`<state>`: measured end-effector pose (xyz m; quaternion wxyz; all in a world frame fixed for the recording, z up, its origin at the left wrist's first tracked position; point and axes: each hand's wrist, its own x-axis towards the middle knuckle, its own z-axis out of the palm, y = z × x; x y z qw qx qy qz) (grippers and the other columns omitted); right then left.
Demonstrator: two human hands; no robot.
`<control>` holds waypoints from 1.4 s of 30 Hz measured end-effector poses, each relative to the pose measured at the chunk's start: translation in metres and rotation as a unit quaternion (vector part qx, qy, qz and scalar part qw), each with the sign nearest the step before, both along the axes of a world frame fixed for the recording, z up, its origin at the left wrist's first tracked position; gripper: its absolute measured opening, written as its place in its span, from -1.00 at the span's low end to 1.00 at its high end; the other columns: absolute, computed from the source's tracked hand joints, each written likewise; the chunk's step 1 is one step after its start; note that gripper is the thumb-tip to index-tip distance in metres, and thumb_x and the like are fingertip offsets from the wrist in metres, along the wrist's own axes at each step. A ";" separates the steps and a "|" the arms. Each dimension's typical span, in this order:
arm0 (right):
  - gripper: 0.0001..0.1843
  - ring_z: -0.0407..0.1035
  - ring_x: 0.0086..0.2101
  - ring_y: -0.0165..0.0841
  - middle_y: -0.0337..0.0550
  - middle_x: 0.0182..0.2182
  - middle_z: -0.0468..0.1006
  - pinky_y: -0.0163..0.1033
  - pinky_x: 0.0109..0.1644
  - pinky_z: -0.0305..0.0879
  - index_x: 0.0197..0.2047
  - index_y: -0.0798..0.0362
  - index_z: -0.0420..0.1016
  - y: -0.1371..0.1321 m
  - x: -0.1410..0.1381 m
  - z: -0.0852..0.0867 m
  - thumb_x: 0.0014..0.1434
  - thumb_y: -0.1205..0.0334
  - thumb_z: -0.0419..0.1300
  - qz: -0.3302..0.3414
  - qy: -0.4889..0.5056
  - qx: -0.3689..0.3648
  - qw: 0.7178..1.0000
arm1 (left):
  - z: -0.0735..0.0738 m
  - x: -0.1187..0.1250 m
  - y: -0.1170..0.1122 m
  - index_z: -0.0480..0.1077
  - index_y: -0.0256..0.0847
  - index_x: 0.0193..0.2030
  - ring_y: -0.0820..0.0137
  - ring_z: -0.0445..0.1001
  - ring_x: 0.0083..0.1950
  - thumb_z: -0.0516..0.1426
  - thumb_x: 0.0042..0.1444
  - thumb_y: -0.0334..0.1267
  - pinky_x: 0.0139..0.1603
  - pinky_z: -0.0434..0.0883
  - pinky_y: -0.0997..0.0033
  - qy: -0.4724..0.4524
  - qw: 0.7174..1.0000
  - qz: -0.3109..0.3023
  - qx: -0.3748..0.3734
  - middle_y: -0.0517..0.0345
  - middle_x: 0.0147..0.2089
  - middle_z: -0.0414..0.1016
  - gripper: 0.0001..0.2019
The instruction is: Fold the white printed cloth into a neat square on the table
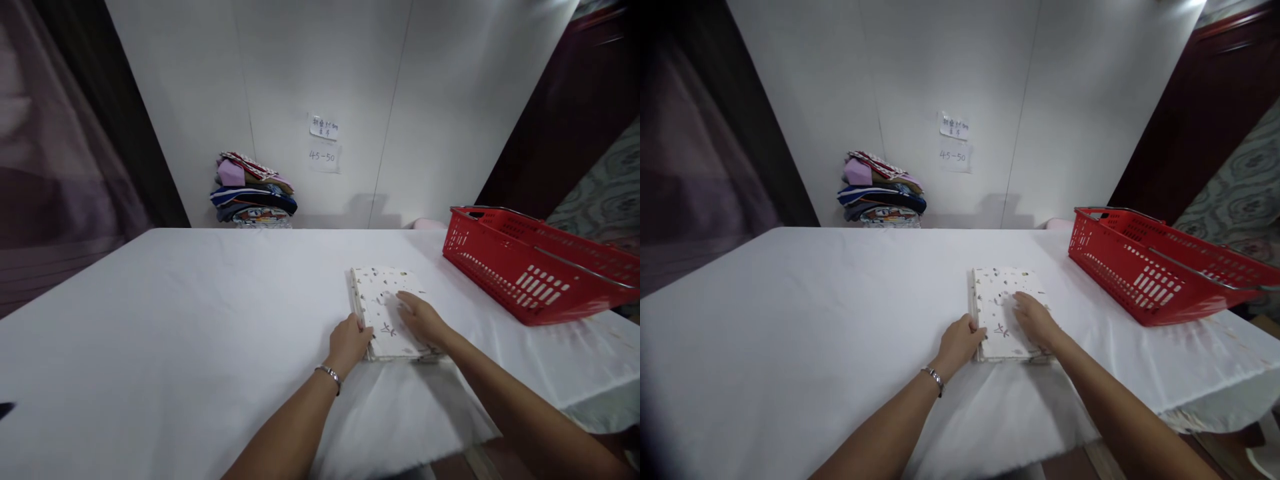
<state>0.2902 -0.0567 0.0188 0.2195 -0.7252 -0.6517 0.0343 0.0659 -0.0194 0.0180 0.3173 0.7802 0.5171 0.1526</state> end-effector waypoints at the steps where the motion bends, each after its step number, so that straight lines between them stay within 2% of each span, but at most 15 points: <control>1: -0.56 0.21 0.11 -0.21 -0.02 0.13 0.34 -0.03 0.19 0.11 0.10 0.08 0.34 0.012 -0.010 0.000 0.14 0.24 0.00 0.036 -0.004 0.005 0.999 | -0.001 0.000 0.000 0.27 -0.15 -0.36 0.40 0.41 -0.29 0.07 0.08 -0.15 -0.41 0.14 0.47 0.000 1.000 -0.002 0.006 0.21 -0.34 0.48 -0.86; 3: -0.59 0.20 0.11 -0.22 -0.01 0.12 0.34 -0.04 0.18 0.12 0.08 0.07 0.34 0.037 -0.024 -0.002 0.17 0.26 -0.01 0.082 -0.022 0.008 0.996 | -0.002 0.000 0.000 0.28 -0.15 -0.35 0.40 0.42 -0.29 0.06 0.09 -0.16 -0.40 0.15 0.47 0.002 1.000 -0.005 0.016 0.22 -0.34 0.48 -0.88; 5: -0.62 0.21 0.10 -0.24 -0.01 0.11 0.35 -0.07 0.16 0.13 0.07 0.08 0.33 0.064 -0.033 -0.004 0.19 0.25 -0.02 0.094 -0.049 0.000 0.994 | -0.003 0.001 0.000 0.30 -0.14 -0.33 0.40 0.42 -0.29 0.05 0.09 -0.16 -0.38 0.15 0.47 0.005 1.000 -0.005 0.020 0.21 -0.33 0.49 -0.88; 9: -0.64 0.19 0.10 -0.26 0.01 0.10 0.35 -0.07 0.16 0.09 0.07 0.10 0.30 0.106 -0.038 -0.009 0.24 0.24 -0.06 0.087 -0.072 -0.020 0.993 | -0.006 0.002 0.001 0.30 -0.13 -0.32 0.40 0.42 -0.32 0.04 0.10 -0.15 -0.39 0.15 0.46 0.012 0.999 -0.010 0.028 0.22 -0.33 0.50 -0.87; 12: -0.59 0.02 0.20 -0.20 0.04 0.20 0.21 0.05 0.21 -0.05 0.15 0.09 0.23 0.120 -0.036 -0.017 0.28 0.20 -0.12 0.065 -0.078 -0.030 0.994 | -0.010 0.003 0.003 0.30 -0.12 -0.32 0.40 0.42 -0.33 0.03 0.10 -0.14 -0.40 0.14 0.45 0.009 0.999 -0.012 0.038 0.24 -0.34 0.51 -0.87; 14: -0.55 -0.08 0.24 -0.19 0.03 0.25 0.11 0.09 0.23 -0.12 0.20 0.08 0.17 0.123 -0.034 -0.022 0.30 0.17 -0.15 0.055 -0.087 -0.044 0.994 | -0.012 0.004 0.004 0.30 -0.11 -0.32 0.41 0.42 -0.34 0.03 0.10 -0.14 -0.40 0.13 0.45 0.007 0.999 -0.010 0.041 0.25 -0.34 0.51 -0.87; 17: -0.53 -0.11 0.25 -0.19 0.01 0.27 0.07 0.07 0.24 -0.14 0.23 0.09 0.13 0.123 -0.033 -0.025 0.30 0.16 -0.17 0.055 -0.096 -0.063 0.992 | -0.013 0.004 0.004 0.30 -0.11 -0.33 0.40 0.42 -0.35 0.04 0.08 -0.14 -0.41 0.12 0.45 0.011 0.999 -0.009 0.045 0.26 -0.35 0.50 -0.88; 25: -0.55 -0.06 0.23 -0.21 0.00 0.24 0.13 0.07 0.21 -0.08 0.20 0.05 0.18 0.134 -0.036 -0.013 0.30 0.19 -0.19 0.065 -0.101 -0.078 0.990 | -0.013 0.004 0.004 0.32 -0.11 -0.32 0.39 0.43 -0.34 0.03 0.09 -0.13 -0.40 0.14 0.44 0.017 0.999 -0.014 0.045 0.25 -0.35 0.51 -0.86; 31: -0.51 -0.11 0.25 -0.20 0.01 0.27 0.07 0.07 0.24 -0.17 0.25 0.10 0.11 0.143 -0.038 -0.017 0.30 0.19 -0.23 0.054 -0.102 -0.091 0.989 | -0.010 0.004 0.005 0.33 -0.13 -0.29 0.39 0.44 -0.31 0.02 0.11 -0.13 -0.37 0.16 0.44 0.025 0.999 -0.021 0.032 0.23 -0.32 0.52 -0.84; 42: -0.52 -0.13 0.26 -0.20 0.00 0.27 0.06 0.09 0.24 -0.18 0.25 0.08 0.10 0.141 -0.038 -0.016 0.30 0.19 -0.21 0.051 -0.090 -0.093 0.990 | -0.012 0.004 0.005 0.32 -0.14 -0.33 0.41 0.40 -0.36 0.02 0.09 -0.14 -0.42 0.10 0.46 0.014 0.999 -0.018 0.040 0.23 -0.37 0.49 -0.85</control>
